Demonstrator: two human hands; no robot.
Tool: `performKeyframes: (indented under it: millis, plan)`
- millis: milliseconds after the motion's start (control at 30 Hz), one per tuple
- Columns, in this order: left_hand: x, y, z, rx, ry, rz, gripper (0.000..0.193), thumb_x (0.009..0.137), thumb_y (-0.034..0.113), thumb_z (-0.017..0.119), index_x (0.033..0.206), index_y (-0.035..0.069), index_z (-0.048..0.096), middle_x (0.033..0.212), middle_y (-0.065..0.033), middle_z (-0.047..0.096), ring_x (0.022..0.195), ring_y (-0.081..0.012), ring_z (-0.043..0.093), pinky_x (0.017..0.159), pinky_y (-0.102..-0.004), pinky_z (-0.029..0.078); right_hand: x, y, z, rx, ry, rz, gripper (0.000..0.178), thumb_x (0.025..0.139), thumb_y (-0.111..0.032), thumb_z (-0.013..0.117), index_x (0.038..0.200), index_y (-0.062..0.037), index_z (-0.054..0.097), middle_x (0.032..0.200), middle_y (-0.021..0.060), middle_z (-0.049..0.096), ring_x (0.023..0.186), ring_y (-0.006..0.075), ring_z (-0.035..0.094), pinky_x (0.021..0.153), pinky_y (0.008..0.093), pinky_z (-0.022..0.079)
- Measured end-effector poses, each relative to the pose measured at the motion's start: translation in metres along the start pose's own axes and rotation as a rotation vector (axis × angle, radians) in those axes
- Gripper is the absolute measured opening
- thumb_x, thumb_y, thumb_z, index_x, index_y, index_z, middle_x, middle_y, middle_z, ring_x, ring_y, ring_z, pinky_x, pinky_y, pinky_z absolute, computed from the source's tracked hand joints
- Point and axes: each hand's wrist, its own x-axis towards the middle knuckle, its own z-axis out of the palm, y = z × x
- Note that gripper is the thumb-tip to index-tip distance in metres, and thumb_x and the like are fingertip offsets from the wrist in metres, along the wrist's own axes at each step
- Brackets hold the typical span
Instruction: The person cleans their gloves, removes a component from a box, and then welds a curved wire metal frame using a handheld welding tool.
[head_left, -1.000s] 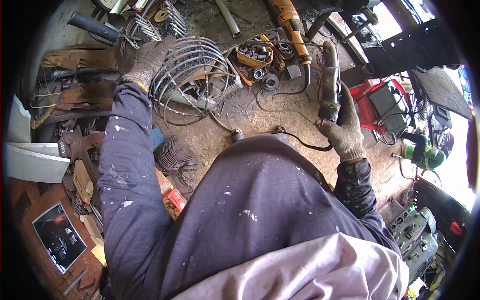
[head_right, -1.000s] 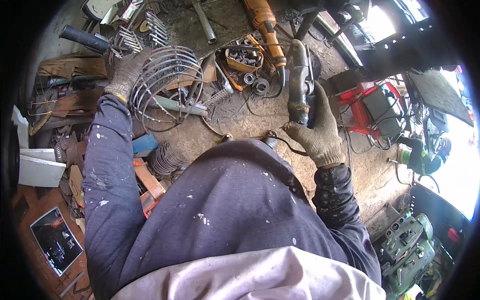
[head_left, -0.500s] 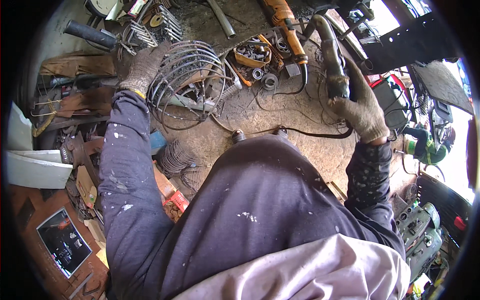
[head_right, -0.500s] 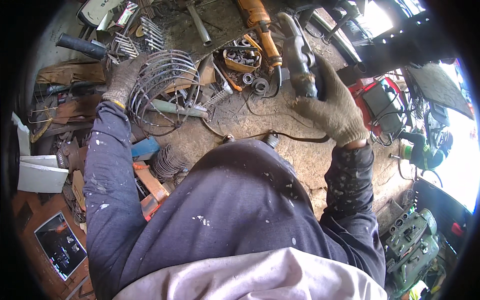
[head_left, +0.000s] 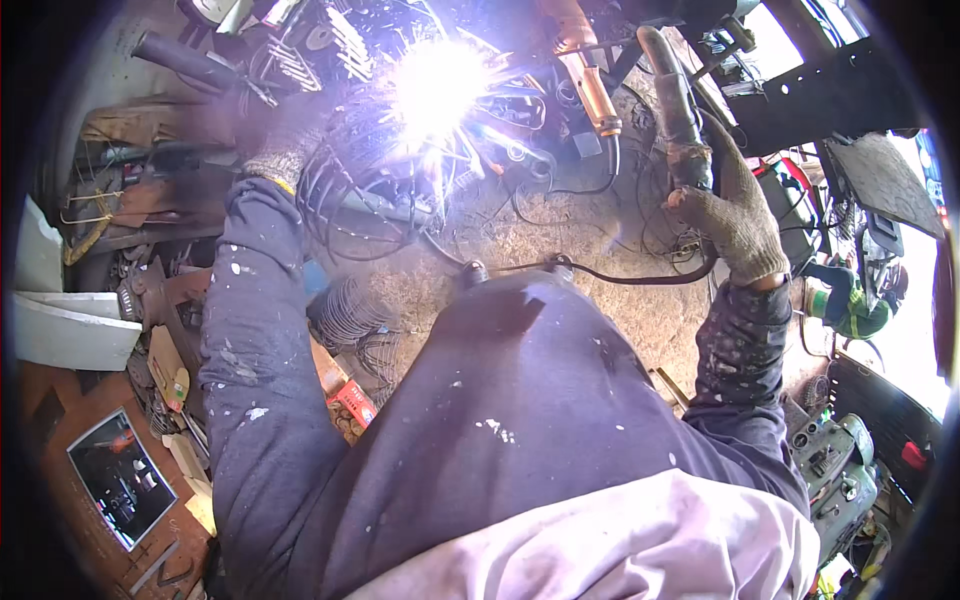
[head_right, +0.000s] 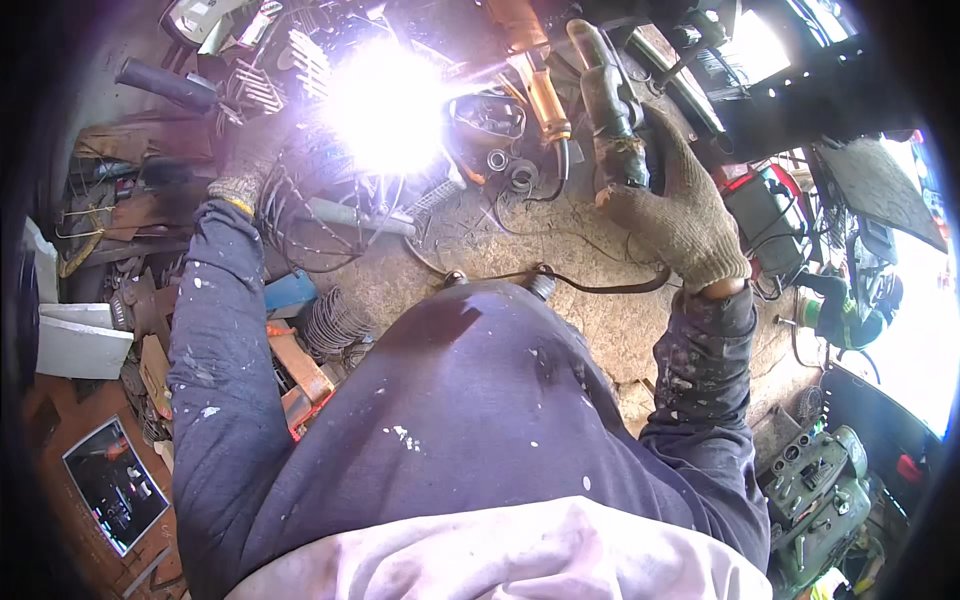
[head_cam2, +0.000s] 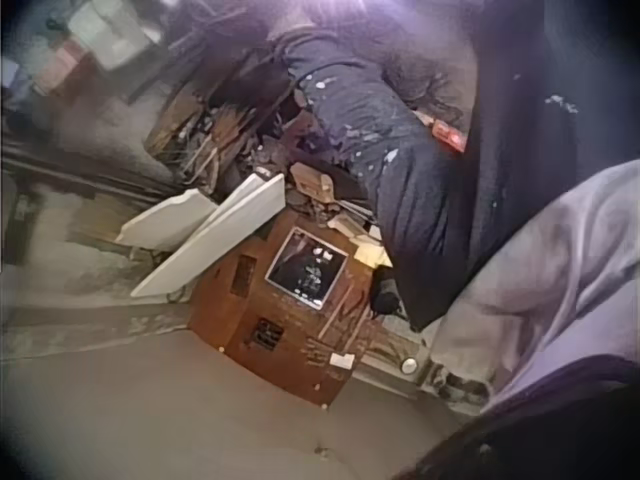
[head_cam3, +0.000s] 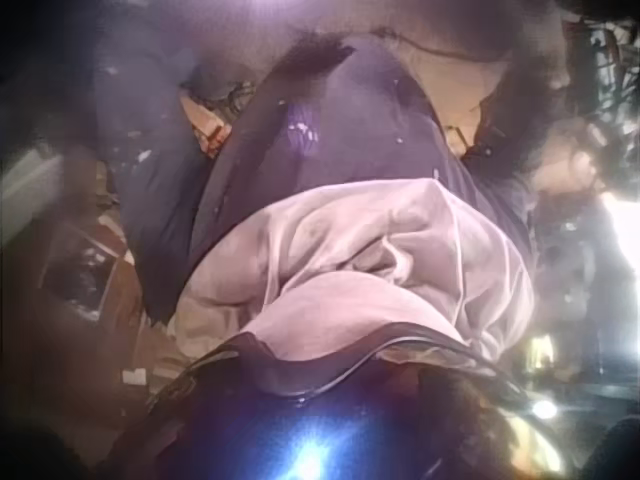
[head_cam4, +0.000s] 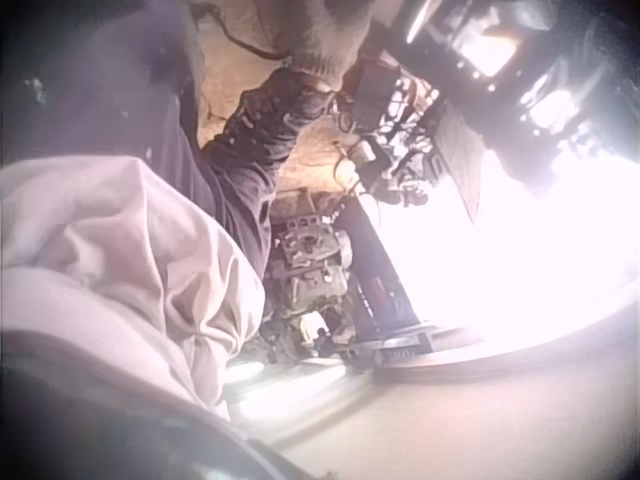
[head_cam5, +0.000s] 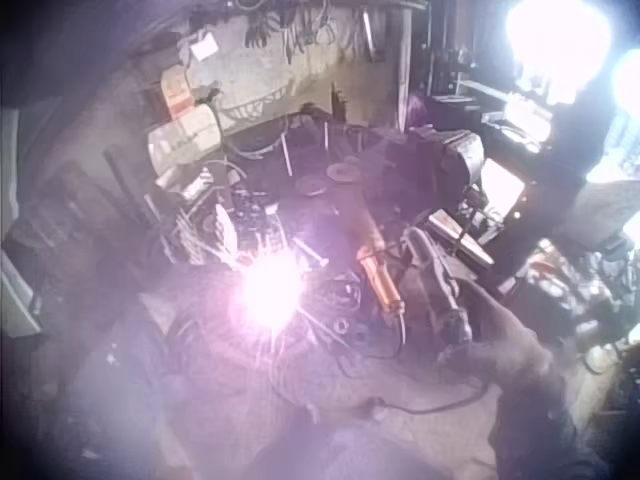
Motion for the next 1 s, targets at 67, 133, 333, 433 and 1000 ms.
performKeyframes:
  millis: [67, 133, 333, 433, 1000]
  plan:
    - [0.005, -0.011, 0.005, -0.080, -0.008, -0.015, 0.068, 0.091, 0.062, 0.055, 0.118, 0.001, 0.069, 0.108, -0.0193, 0.071, 0.098, -0.0307, 0.066, 0.090, -0.0390, 0.047, 0.001, 0.008, -0.004, 0.031, -0.015, 0.019, 0.097, 0.069, -0.028, 0.080, 0.151, -0.0025, 0.036, 0.133, 0.0153, 0.056, 0.120, 0.0228, 0.055, 0.103, 0.0353, 0.043]
    - [0.003, -0.007, 0.004, -0.077, -0.012, -0.002, 0.067, 0.091, 0.062, 0.055, 0.117, 0.001, 0.070, 0.107, -0.0190, 0.071, 0.097, -0.0303, 0.066, 0.088, -0.0395, 0.047, 0.002, 0.009, -0.004, 0.063, -0.027, 0.041, 0.096, 0.069, -0.027, 0.080, 0.151, -0.0023, 0.036, 0.132, 0.0151, 0.056, 0.120, 0.0227, 0.055, 0.102, 0.0352, 0.044]
    - [-0.005, 0.001, 0.001, -0.127, -0.037, -0.040, 0.066, 0.090, 0.062, 0.054, 0.111, 0.003, 0.073, 0.103, -0.0186, 0.072, 0.096, -0.0308, 0.067, 0.088, -0.0411, 0.048, 0.001, 0.001, 0.002, 0.143, -0.041, 0.161, 0.092, 0.072, -0.024, 0.079, 0.151, -0.0012, 0.036, 0.128, 0.0138, 0.057, 0.115, 0.0224, 0.056, 0.100, 0.0352, 0.046]
    - [-0.009, 0.009, 0.000, -0.148, -0.015, -0.012, 0.066, 0.089, 0.064, 0.054, 0.109, 0.005, 0.074, 0.103, -0.0200, 0.073, 0.097, -0.0340, 0.068, 0.090, -0.0429, 0.048, -0.001, 0.013, 0.005, 0.272, -0.058, 0.264, 0.089, 0.074, -0.022, 0.077, 0.151, -0.0021, 0.035, 0.130, 0.0133, 0.056, 0.117, 0.0234, 0.055, 0.102, 0.0364, 0.044]
    - [-0.003, 0.001, 0.002, -0.092, 0.009, 0.003, 0.070, 0.089, 0.066, 0.053, 0.112, 0.004, 0.073, 0.109, -0.0223, 0.071, 0.105, -0.0378, 0.066, 0.095, -0.0439, 0.046, -0.031, 0.038, 0.033, 0.132, 0.155, -0.085, 0.110, 0.061, -0.017, 0.087, 0.153, -0.0041, 0.028, 0.135, 0.0142, 0.054, 0.121, 0.0212, 0.056, 0.102, 0.0351, 0.045]
